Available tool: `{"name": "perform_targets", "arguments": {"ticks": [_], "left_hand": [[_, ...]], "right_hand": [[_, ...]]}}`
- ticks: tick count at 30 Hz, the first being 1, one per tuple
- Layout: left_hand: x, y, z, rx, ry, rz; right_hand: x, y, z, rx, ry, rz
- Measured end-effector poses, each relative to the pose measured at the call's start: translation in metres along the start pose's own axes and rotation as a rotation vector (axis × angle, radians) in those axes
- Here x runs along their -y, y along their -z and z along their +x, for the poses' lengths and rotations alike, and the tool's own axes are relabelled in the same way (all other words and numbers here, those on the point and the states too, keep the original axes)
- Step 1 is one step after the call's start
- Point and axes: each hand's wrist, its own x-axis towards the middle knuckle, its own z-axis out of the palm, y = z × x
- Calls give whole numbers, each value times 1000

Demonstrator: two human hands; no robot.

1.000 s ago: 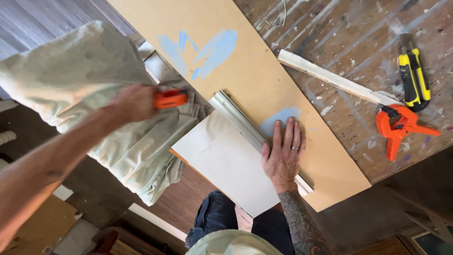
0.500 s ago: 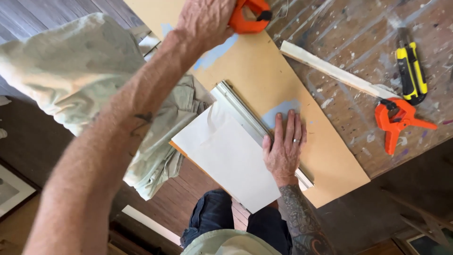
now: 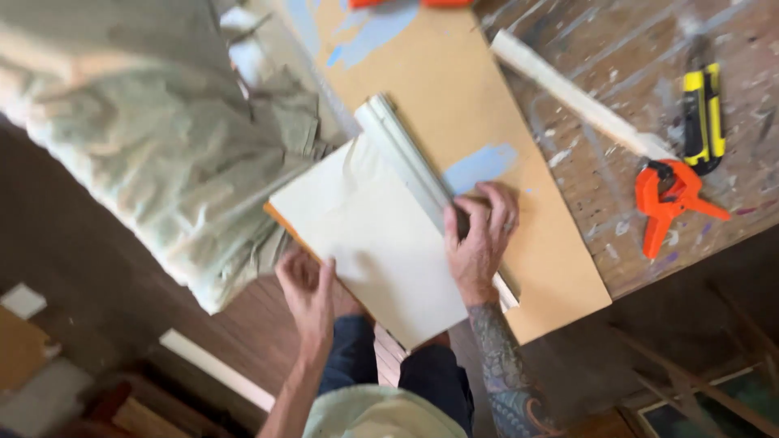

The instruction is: Cutting a printed image along a straight edge using a utility knife and clamps for precision on a workbench.

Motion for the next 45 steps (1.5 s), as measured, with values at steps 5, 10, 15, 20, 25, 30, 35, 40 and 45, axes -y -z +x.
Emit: {"name": "perform_targets", "arguments": {"ticks": [5,10,15,20,25,30,35,40,45], "left_hand": [[-14,-41,3,-127,559,-581],[5,-43,13,-124,645,-482],[-18,-38,2,-130,606,-335],[-36,-41,-9,-195,579,-311],[-39,-35,-6,-110,469,-154],[-81,-51,-9,-102,449,-38],[-43,-19,-6,-86,277,75],[-145,-34,-6,1,196,24],[-153,-31,0,30,246,-36]], "right_hand": [[0,10,-5,93,-111,109],[-17,17,7,74,-233,278],[-49,63,30,53,-329,341],[-112,79,22,30,-236,140],[-80,86,13,34,-281,225],[-26,96,8,103,-342,378],[12,116,11,282,-312,402],[7,110,15,382,-454,462],[-7,107,14,510,-633,613]]}}
